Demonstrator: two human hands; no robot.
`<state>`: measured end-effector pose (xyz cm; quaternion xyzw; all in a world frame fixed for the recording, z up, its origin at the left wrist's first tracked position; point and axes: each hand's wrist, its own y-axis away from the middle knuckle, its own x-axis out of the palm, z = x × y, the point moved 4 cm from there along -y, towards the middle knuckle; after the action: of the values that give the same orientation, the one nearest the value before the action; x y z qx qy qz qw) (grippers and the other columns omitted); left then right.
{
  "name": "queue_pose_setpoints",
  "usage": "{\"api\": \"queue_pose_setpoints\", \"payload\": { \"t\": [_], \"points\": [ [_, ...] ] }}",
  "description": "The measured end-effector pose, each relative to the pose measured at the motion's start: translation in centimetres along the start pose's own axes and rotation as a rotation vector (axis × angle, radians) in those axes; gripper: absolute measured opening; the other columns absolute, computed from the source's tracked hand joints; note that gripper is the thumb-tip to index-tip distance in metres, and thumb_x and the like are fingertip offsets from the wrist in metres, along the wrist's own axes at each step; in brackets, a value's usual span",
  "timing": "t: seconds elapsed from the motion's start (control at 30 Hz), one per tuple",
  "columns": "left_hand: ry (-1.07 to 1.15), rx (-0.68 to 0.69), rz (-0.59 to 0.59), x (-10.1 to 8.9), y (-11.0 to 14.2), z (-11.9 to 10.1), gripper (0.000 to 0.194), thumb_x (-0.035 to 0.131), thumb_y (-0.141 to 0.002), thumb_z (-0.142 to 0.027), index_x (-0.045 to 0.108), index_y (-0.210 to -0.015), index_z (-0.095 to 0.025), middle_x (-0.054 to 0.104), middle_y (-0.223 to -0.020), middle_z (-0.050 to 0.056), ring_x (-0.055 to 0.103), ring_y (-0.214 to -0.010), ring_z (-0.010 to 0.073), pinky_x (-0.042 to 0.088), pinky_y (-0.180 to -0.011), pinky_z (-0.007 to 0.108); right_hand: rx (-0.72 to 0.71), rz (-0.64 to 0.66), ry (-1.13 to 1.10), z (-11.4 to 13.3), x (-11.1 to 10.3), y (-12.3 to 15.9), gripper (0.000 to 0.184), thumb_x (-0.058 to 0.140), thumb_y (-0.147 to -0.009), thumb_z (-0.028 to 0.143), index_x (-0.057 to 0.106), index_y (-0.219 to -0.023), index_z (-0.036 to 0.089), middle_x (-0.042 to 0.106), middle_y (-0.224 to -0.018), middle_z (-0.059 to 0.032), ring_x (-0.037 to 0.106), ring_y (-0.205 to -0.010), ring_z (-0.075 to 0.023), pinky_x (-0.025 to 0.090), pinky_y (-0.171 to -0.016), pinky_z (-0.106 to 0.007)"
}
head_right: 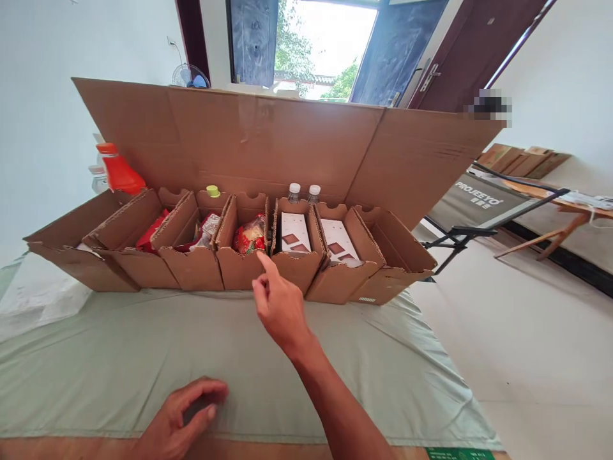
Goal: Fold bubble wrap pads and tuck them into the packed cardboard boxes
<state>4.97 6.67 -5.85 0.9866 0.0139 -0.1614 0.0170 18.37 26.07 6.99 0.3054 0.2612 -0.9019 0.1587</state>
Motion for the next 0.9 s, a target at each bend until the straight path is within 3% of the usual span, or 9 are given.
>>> {"api": "queue_pose_setpoints", "payload": {
  "t": [0.07,0.13,0.2,0.27,0.43,0.5,0.57,0.73,0.9],
  "points": [
    [0.038,-0.029,-0.028,-1.3,1.5,1.4,0.026,0.059,-0.091,-0.037,0.076,-0.108,-0.025,0.078,-0.104,0.006,0.074,-0.096,0.0214,0.059,-0.088,0.028,0.016,0.060,0.171,1.3,1.5,-3.2,0.051,0.054,-0.091,0.022,0.053,-0.141,0.027,0.072,-0.078,0.0014,0.064,-0.067,-0.0188,0.039,-0.063,-0.027],
    [0.079,-0.084,-0.056,-2.4,2.6,2.5,0.029,0.060,-0.092,-0.044,0.076,-0.109,-0.026,0.079,-0.106,0.006,0.074,-0.099,0.0226,0.060,-0.090,0.029,0.047,0.068,0.279,1.8,2.7,-5.1,0.030,0.057,-0.088,0.021,0.068,-0.116,0.026,0.070,-0.071,-0.0007,0.063,-0.066,-0.0211,0.034,-0.060,-0.027],
    [0.130,-0.141,-0.113,-3.2,3.4,3.2,0.035,0.061,-0.090,-0.053,0.077,-0.107,-0.026,0.079,-0.106,0.007,0.074,-0.101,0.0240,0.060,-0.091,0.031,0.044,0.049,0.302,2.1,3.2,-5.0,0.013,0.055,-0.090,0.023,0.068,-0.087,0.024,0.068,-0.068,-0.0024,0.061,-0.064,-0.0207,0.031,-0.059,-0.028],
    [0.179,-0.184,-0.183,-3.7,4.2,3.5,0.042,0.062,-0.087,-0.060,0.077,-0.105,-0.026,0.079,-0.104,0.008,0.074,-0.101,0.0247,0.060,-0.092,0.033,0.017,0.035,0.292,2.6,3.0,-3.2,0.021,0.052,-0.094,0.027,0.061,-0.075,0.023,0.067,-0.068,-0.0023,0.059,-0.063,-0.0189,0.031,-0.059,-0.028],
    [0.232,-0.225,-0.260,-3.6,5.3,2.7,0.041,0.062,-0.085,-0.062,0.077,-0.102,-0.027,0.079,-0.102,0.006,0.073,-0.100,0.0243,0.059,-0.091,0.032,0.005,0.038,0.275,4.1,1.3,0.9,0.025,0.042,-0.100,0.032,0.063,-0.089,0.023,0.067,-0.072,-0.0007,0.059,-0.063,-0.0171,0.036,-0.062,-0.027],
    [0.227,-0.222,-0.245,-3.2,5.2,1.8,0.039,0.062,-0.085,-0.059,0.077,-0.100,-0.027,0.079,-0.101,0.006,0.073,-0.099,0.0243,0.059,-0.089,0.031,0.026,0.049,0.277,4.3,1.5,0.0,0.026,0.047,-0.098,0.030,0.063,-0.117,0.023,0.070,-0.074,0.0005,0.062,-0.066,-0.0191,0.037,-0.063,-0.027],
    [0.219,-0.199,-0.218,-2.8,5.1,0.7,0.038,0.063,-0.085,-0.058,0.077,-0.099,-0.026,0.079,-0.099,0.006,0.073,-0.097,0.0241,0.059,-0.088,0.031,0.062,0.055,0.284,4.1,2.3,-2.0,0.043,0.056,-0.093,0.028,0.056,-0.135,0.021,0.072,-0.074,0.0002,0.065,-0.069,-0.0218,0.036,-0.063,-0.028],
    [0.189,-0.165,-0.203,-2.4,5.1,-0.8,0.038,0.063,-0.085,-0.058,0.077,-0.099,-0.026,0.079,-0.098,0.006,0.073,-0.097,0.0243,0.059,-0.089,0.031,0.059,0.047,0.240,3.6,4.0,-4.6,0.022,0.049,-0.094,0.021,0.070,-0.088,0.023,0.071,-0.068,-0.0019,0.065,-0.064,-0.0197,0.038,-0.061,-0.027],
    [0.179,-0.206,-0.247,-3.1,5.9,0.3,0.042,0.063,-0.085,-0.063,0.077,-0.099,-0.026,0.079,-0.097,0.006,0.073,-0.097,0.0241,0.060,-0.088,0.031,-0.051,0.091,0.167,3.9,1.6,1.9,0.026,0.047,-0.096,0.028,0.071,-0.087,0.024,0.076,-0.079,-0.0029,0.069,-0.070,-0.0192,0.046,-0.067,-0.028]
  ]
}}
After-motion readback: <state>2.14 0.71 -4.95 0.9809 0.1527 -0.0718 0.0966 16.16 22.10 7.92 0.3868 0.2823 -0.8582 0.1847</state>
